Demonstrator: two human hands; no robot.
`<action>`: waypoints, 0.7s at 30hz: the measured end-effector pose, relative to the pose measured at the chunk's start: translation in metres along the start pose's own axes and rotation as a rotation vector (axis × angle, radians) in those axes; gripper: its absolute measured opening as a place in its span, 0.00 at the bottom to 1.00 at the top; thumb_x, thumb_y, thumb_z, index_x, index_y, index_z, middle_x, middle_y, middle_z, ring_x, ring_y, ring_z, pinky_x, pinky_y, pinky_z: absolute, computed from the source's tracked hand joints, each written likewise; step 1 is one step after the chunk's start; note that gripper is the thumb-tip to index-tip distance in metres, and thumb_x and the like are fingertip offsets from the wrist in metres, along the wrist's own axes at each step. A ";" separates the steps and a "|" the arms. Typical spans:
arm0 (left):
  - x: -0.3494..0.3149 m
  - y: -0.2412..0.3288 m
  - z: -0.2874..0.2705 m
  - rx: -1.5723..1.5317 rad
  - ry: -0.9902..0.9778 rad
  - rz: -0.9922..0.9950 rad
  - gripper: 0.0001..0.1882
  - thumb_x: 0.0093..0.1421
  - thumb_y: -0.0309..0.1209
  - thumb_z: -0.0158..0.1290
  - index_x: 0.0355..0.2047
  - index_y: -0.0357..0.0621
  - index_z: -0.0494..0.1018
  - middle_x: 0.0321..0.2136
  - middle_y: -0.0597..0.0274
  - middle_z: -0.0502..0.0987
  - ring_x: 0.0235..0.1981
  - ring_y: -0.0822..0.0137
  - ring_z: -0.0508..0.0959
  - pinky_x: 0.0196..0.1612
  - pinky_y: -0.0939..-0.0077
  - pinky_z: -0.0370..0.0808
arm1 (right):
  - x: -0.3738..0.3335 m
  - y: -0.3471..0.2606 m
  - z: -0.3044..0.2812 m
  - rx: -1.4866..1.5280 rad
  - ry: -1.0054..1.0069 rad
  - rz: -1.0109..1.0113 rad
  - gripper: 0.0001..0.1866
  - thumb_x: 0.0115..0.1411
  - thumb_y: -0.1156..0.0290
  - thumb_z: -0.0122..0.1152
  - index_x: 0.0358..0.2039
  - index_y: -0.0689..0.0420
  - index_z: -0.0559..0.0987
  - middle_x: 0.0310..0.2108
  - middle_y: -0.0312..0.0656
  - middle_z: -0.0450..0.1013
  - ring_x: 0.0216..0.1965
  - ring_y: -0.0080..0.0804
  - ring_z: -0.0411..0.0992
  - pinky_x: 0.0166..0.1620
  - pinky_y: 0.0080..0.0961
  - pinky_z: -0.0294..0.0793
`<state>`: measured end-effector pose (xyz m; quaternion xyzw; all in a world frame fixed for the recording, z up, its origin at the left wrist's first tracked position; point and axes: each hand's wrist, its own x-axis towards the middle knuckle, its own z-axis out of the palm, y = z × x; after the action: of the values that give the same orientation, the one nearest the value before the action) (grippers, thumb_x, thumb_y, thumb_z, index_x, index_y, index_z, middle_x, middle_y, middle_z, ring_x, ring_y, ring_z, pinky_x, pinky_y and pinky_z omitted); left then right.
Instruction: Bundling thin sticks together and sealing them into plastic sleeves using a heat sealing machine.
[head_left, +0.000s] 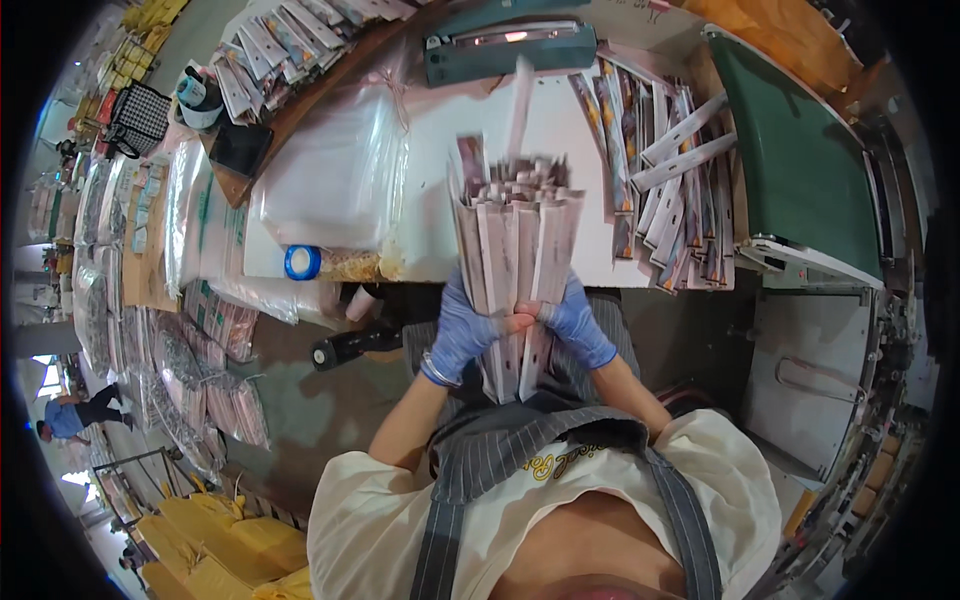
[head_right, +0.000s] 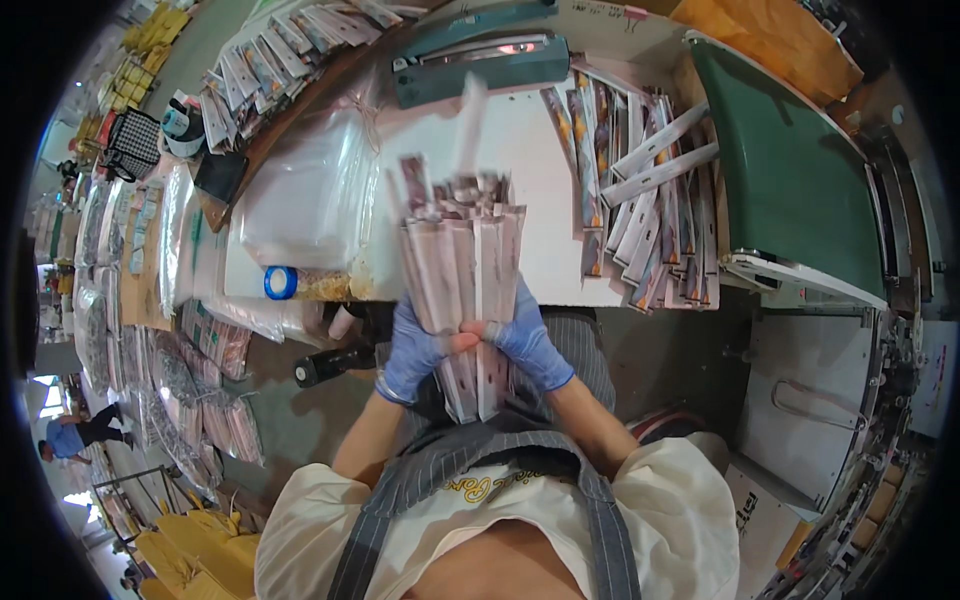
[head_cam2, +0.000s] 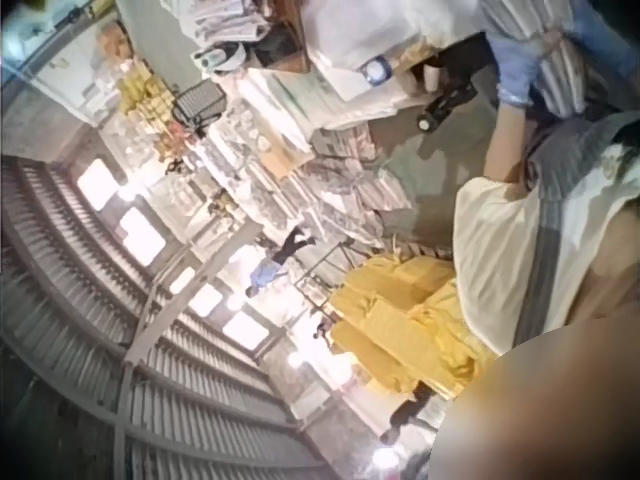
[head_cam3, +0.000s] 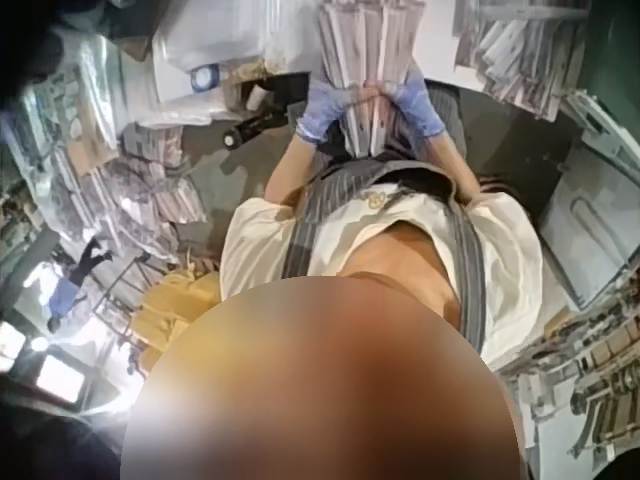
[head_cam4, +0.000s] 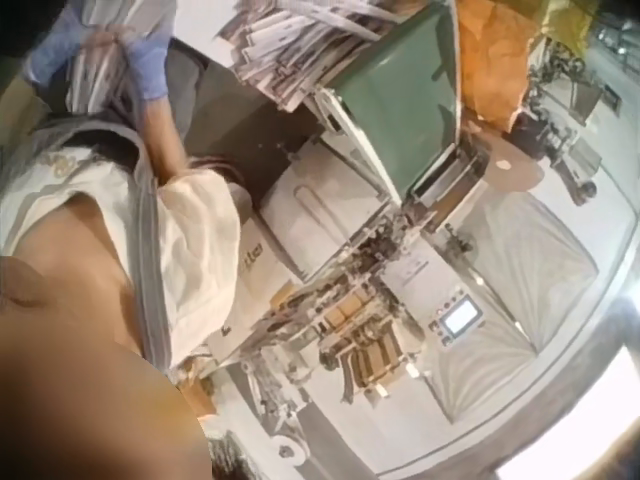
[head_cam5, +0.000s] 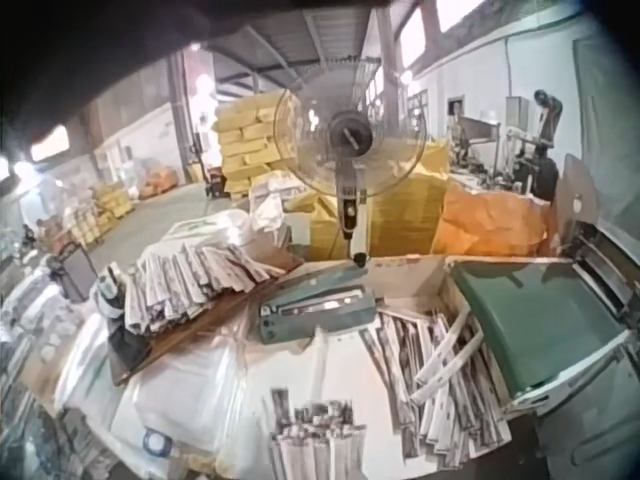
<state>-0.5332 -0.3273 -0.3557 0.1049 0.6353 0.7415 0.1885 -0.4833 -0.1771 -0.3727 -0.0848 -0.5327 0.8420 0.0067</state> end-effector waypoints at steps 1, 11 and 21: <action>0.011 0.021 -0.001 0.064 -0.038 0.084 0.47 0.31 0.34 0.70 0.52 0.41 0.58 0.45 0.60 0.69 0.46 0.68 0.69 0.46 0.74 0.70 | 0.015 -0.027 0.004 0.011 -0.072 -0.038 0.49 0.36 0.66 0.73 0.57 0.60 0.54 0.49 0.45 0.63 0.47 0.33 0.65 0.53 0.30 0.62; 0.126 0.030 -0.060 0.958 -0.489 0.643 0.54 0.32 0.54 0.64 0.58 0.50 0.52 0.54 0.61 0.62 0.57 0.62 0.60 0.61 0.62 0.51 | 0.115 -0.095 0.013 -0.309 -0.379 -0.491 0.65 0.26 0.62 0.79 0.61 0.56 0.44 0.56 0.45 0.54 0.58 0.36 0.54 0.59 0.31 0.52; 0.149 0.045 -0.041 0.393 -0.450 0.590 0.65 0.26 0.37 0.71 0.61 0.44 0.40 0.55 0.59 0.58 0.57 0.63 0.58 0.59 0.70 0.55 | 0.131 -0.129 0.038 -0.481 -0.408 -0.822 0.45 0.34 0.62 0.75 0.53 0.58 0.63 0.51 0.45 0.62 0.53 0.36 0.60 0.55 0.31 0.58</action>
<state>-0.6914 -0.3081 -0.3307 0.4757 0.6505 0.5869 0.0784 -0.6283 -0.1416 -0.2587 0.2982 -0.6909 0.6231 0.2133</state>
